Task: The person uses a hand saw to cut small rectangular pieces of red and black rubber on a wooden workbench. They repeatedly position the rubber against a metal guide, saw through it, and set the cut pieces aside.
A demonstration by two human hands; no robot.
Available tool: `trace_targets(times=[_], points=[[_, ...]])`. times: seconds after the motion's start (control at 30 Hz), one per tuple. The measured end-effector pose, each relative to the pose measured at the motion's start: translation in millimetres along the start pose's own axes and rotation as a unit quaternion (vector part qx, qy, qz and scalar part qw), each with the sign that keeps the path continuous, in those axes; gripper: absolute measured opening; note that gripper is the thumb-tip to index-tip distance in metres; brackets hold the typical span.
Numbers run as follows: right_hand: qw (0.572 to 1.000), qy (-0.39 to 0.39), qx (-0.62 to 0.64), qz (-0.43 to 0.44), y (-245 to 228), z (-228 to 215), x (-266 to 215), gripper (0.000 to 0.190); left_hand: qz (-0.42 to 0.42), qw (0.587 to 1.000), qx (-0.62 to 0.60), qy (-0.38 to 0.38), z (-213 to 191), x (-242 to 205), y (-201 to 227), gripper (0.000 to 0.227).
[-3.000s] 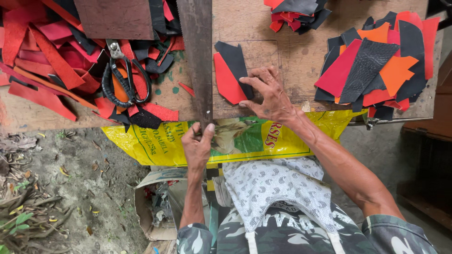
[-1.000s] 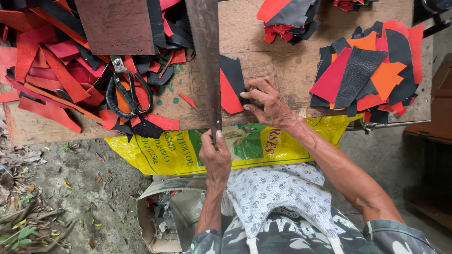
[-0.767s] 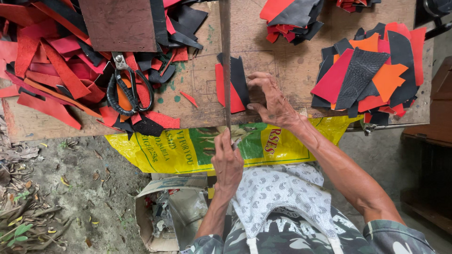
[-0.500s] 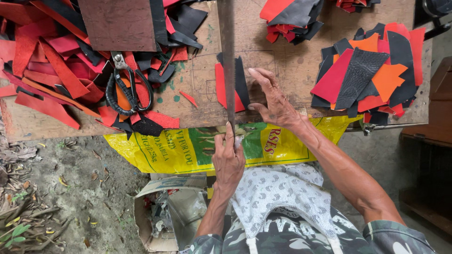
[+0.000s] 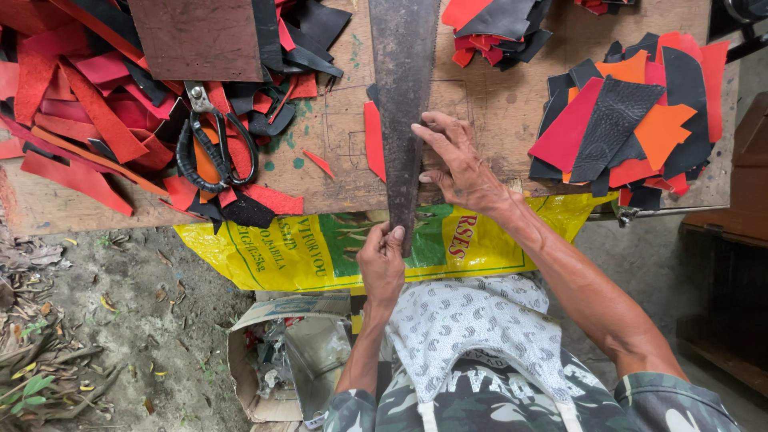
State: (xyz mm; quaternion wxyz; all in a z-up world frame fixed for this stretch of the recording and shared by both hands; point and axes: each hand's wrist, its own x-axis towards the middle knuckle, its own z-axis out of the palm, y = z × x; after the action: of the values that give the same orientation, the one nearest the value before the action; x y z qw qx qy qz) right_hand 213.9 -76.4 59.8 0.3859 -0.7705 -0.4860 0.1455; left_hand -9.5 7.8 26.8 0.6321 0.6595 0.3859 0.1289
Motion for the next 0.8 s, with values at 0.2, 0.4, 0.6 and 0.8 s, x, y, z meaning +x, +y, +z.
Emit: trace_targets(times=[0.2,0.4,0.6,0.8], points=[[0.999,0.041,0.029,-0.007,-5.2,-1.0,3.0,0.091,-0.038,0.978,-0.203,-0.031,1.8,3.7,-26.6,0.023],[0.995,0.045,0.084,0.021,-4.5,-4.9,1.7,0.089,-0.133,0.906,-0.394,-0.083,-26.0,9.7,-27.4,0.023],[0.999,0.015,0.029,0.009,0.7,0.1,-0.6,0.070,-0.158,0.867,-0.457,-0.121,-31.7,14.4,-32.0,0.022],[0.999,0.012,0.029,0.011,-0.5,-1.7,0.1,0.073,-0.150,0.861,-0.472,-0.116,-28.6,14.6,-35.3,0.024]])
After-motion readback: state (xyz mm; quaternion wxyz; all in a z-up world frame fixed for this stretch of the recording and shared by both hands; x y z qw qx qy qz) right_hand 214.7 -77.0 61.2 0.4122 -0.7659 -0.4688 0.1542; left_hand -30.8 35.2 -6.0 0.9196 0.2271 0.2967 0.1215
